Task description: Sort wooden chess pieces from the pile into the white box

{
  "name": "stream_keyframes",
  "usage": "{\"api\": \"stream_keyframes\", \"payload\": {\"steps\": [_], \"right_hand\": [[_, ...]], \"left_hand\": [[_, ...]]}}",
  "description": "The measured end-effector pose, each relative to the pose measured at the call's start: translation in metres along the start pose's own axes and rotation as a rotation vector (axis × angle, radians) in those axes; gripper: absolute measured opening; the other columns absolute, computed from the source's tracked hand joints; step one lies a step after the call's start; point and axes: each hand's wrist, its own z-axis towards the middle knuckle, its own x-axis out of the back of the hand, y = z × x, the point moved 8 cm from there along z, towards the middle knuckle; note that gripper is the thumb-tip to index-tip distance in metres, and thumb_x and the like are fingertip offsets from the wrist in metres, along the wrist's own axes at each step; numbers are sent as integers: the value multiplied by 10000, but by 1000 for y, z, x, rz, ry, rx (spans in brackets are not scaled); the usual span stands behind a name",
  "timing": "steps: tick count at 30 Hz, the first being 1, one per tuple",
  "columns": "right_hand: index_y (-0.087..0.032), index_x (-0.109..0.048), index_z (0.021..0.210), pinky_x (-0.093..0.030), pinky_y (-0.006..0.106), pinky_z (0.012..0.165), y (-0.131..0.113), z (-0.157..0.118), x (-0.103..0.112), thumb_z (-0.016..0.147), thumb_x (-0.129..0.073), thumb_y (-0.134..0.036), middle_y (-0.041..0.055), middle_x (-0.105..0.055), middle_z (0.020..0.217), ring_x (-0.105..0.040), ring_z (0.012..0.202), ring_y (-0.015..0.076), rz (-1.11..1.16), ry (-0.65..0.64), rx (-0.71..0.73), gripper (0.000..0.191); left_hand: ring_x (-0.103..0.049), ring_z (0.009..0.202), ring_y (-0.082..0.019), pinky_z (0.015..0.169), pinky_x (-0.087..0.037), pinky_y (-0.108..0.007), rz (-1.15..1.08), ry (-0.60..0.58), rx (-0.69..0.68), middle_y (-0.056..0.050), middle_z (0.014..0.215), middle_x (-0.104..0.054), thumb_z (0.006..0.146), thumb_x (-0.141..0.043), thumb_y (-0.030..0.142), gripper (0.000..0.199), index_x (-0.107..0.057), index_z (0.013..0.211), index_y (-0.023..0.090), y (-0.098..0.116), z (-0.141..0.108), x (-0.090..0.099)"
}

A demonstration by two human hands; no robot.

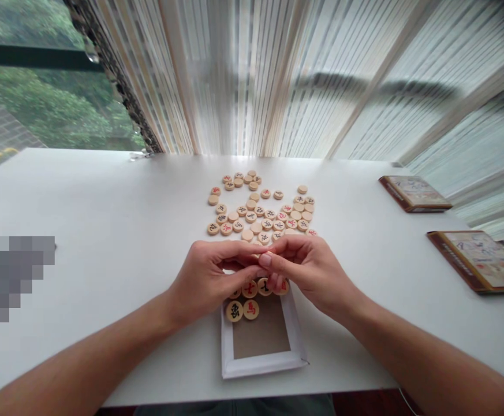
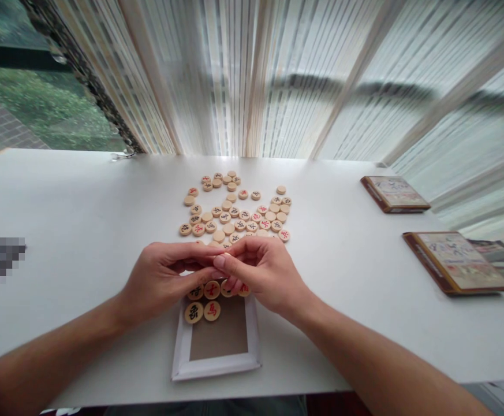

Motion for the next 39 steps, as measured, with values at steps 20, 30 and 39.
{"api": "stream_keyframes", "payload": {"steps": [20,30,39], "right_hand": [[-147,-834,1043,-609,235,570,-11,-2,-6,833,-906,-410,50,-792,711,-750,602,157,-31,-134,67,345],[-158,-825,956,-637,253,589,-13,-2,-4,773,-950,-393,44,-790,736,-737,610,154,-1,-95,78,324],[-168,-843,988,-613,239,579,-7,-1,-6,725,-978,-404,57,-797,798,-715,627,144,-15,-103,62,379]], "left_hand": [[-844,893,-236,851,-715,-286,-166,47,144,-91,1034,-859,853,-858,176,243,-853,1094,146,-7,1,3],[-838,908,-225,841,-709,-285,-273,5,212,-101,1030,-854,897,-827,202,243,-812,1133,142,-13,1,0],[-829,877,-218,802,-699,-277,-162,29,219,-86,975,-845,894,-830,259,215,-798,1077,149,-12,1,0]]}}
